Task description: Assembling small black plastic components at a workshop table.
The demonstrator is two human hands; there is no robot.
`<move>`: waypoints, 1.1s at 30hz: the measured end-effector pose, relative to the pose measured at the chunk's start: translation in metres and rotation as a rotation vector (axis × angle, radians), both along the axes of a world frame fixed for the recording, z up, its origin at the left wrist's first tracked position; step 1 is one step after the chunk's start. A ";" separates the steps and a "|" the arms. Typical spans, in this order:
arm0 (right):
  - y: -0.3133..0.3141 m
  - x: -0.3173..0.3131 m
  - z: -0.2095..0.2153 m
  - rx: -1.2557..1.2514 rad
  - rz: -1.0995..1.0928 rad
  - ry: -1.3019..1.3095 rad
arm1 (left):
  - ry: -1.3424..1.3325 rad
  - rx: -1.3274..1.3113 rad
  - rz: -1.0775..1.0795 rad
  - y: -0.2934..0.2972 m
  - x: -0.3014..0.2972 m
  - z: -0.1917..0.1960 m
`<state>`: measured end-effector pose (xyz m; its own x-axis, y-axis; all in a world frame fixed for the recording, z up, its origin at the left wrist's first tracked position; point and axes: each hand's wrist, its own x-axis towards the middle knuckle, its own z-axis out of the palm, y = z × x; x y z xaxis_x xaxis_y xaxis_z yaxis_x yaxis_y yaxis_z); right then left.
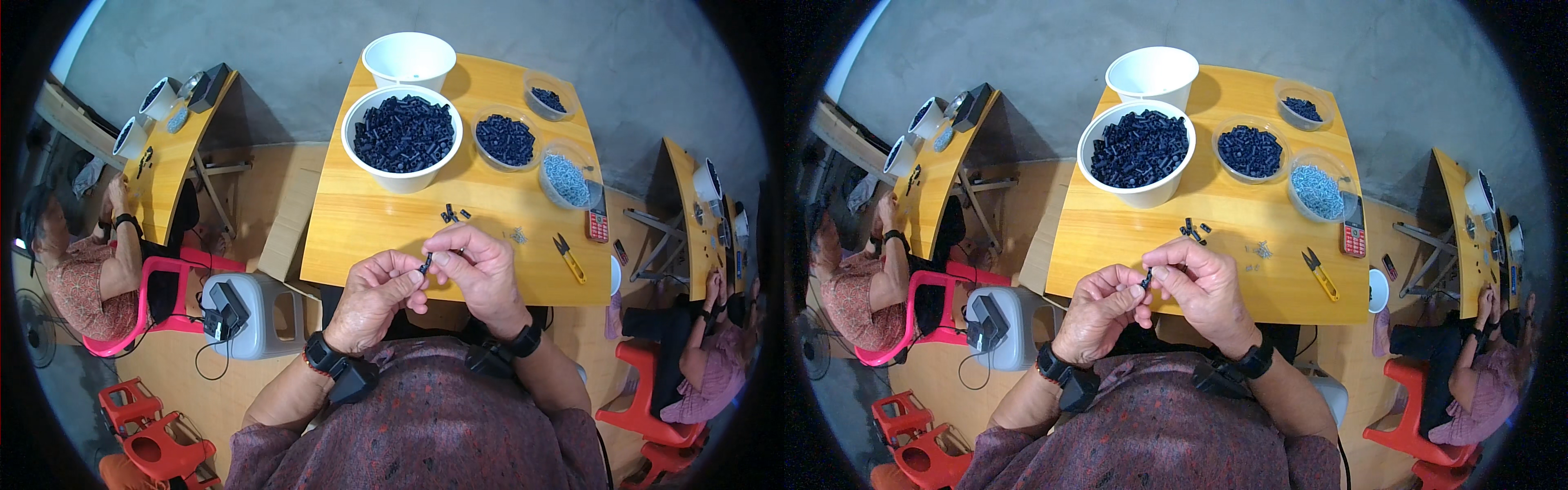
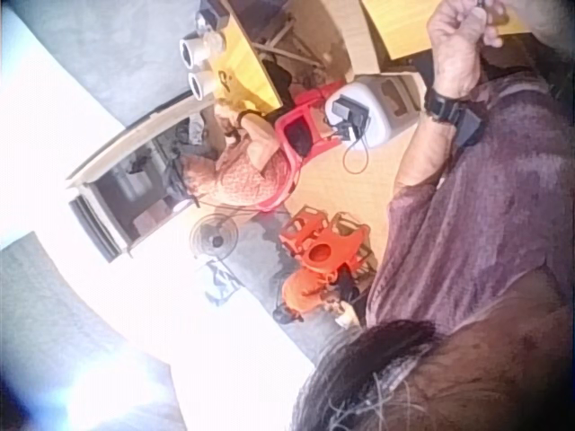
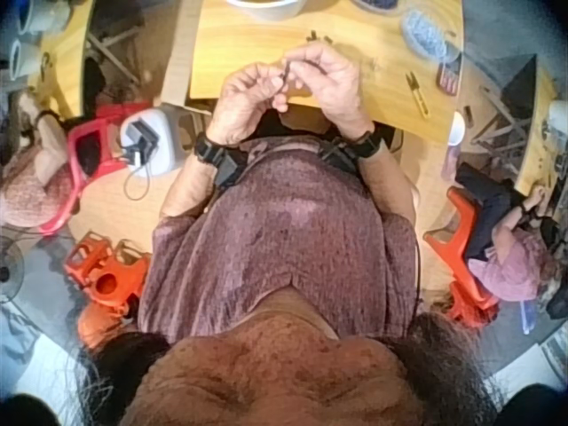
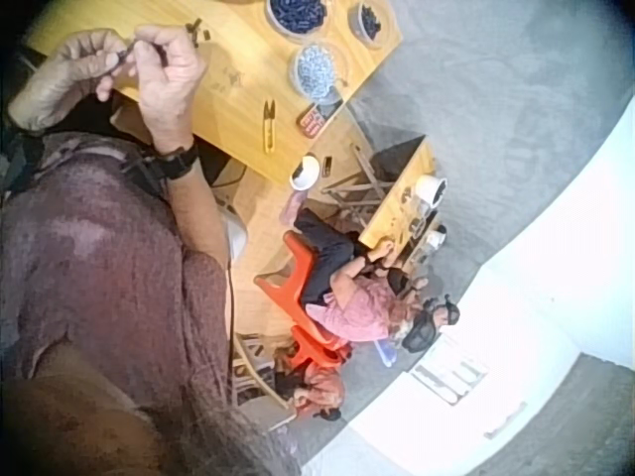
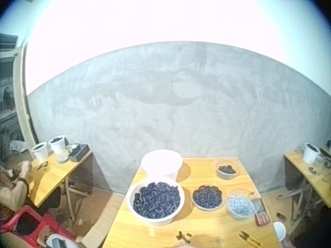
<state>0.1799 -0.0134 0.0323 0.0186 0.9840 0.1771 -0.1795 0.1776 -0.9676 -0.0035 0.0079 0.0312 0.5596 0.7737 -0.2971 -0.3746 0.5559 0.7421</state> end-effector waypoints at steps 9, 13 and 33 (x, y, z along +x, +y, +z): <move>0.001 0.000 -0.005 0.019 -0.008 -0.045 | -0.030 -0.069 0.009 0.000 0.000 -0.001; -0.001 -0.003 -0.007 0.006 -0.022 -0.022 | -0.038 -0.074 0.010 0.001 0.001 -0.002; -0.001 -0.008 -0.008 -0.023 -0.071 0.009 | -0.071 -0.089 0.027 0.001 0.006 0.000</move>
<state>0.1719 -0.0141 0.0238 0.0898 0.9840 0.1540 -0.1761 0.1678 -0.9700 0.0022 0.0093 0.0316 0.5610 0.7611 -0.3257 -0.4399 0.6073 0.6616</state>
